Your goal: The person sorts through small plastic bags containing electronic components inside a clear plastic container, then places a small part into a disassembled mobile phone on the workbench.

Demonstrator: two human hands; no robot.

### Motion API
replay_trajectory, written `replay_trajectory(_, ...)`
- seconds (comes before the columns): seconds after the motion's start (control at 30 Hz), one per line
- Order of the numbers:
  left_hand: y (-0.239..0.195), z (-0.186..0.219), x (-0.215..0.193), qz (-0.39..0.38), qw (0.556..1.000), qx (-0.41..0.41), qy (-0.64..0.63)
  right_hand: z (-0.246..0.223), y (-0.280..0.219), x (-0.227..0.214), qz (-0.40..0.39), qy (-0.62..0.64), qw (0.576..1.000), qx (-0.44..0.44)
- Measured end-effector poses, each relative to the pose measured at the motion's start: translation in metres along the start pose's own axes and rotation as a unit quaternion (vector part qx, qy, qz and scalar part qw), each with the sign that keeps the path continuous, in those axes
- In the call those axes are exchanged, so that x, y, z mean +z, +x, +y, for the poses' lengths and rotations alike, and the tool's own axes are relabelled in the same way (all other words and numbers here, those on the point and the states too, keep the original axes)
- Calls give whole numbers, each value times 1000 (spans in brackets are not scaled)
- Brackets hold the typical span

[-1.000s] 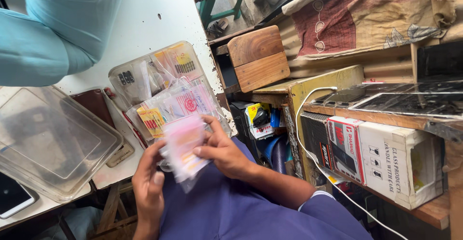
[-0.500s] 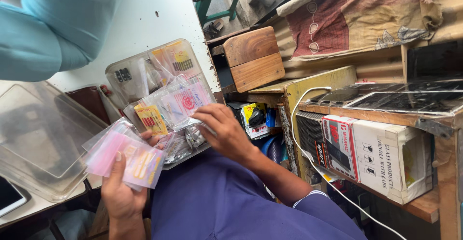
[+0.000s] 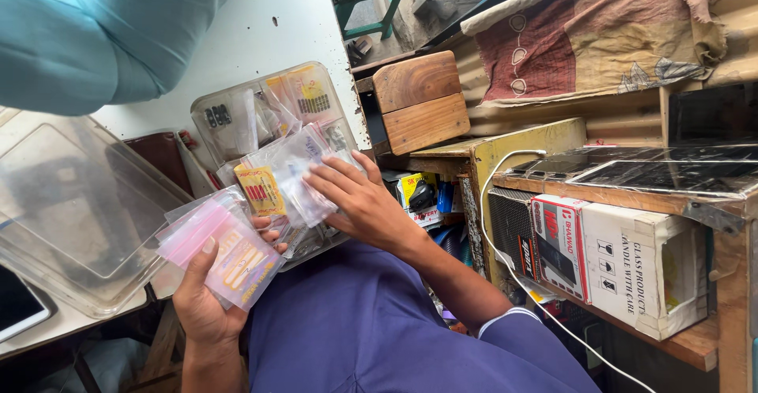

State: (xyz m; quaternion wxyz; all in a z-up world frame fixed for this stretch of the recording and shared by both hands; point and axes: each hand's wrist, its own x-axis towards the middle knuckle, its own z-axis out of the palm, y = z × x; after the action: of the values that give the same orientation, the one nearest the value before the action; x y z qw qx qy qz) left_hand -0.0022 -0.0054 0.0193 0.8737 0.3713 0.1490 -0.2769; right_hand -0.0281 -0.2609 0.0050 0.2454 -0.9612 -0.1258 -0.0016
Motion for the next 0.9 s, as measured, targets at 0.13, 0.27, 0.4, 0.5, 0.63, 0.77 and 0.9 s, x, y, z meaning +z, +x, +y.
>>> replay_trajectory(0.13, 0, 1, -5, 2, 1000, -26, 11, 1, -14, -5, 20, 94, 995, 5)
replay_trajectory(0.27, 2, -1, -14, -25, 995, -100, 15, -2, -24, -14, 100, 202, 972, 60)
replay_trajectory(0.4, 5, -14, -21, -45, 975, -214, -35, -19, -29, -20, 183, 195, 963, -40)
replay_trajectory(0.5, 6, -28, -24, -28, 974, -209, -87, -39, -21, -11, 122, 160, 974, -101)
replay_trajectory(0.63, 7, -34, -26, -34, 973, -203, -102, -42, -14, 0, 11, 142, 983, -114)
replay_trajectory(0.77, 7, -24, -26, 19, 986, -165, -33, -16, -11, -4, 100, 243, 965, -24)
replay_trajectory(0.9, 2, -4, -27, -44, 988, -101, -107, 1, 13, 1, 109, 152, 980, 73)
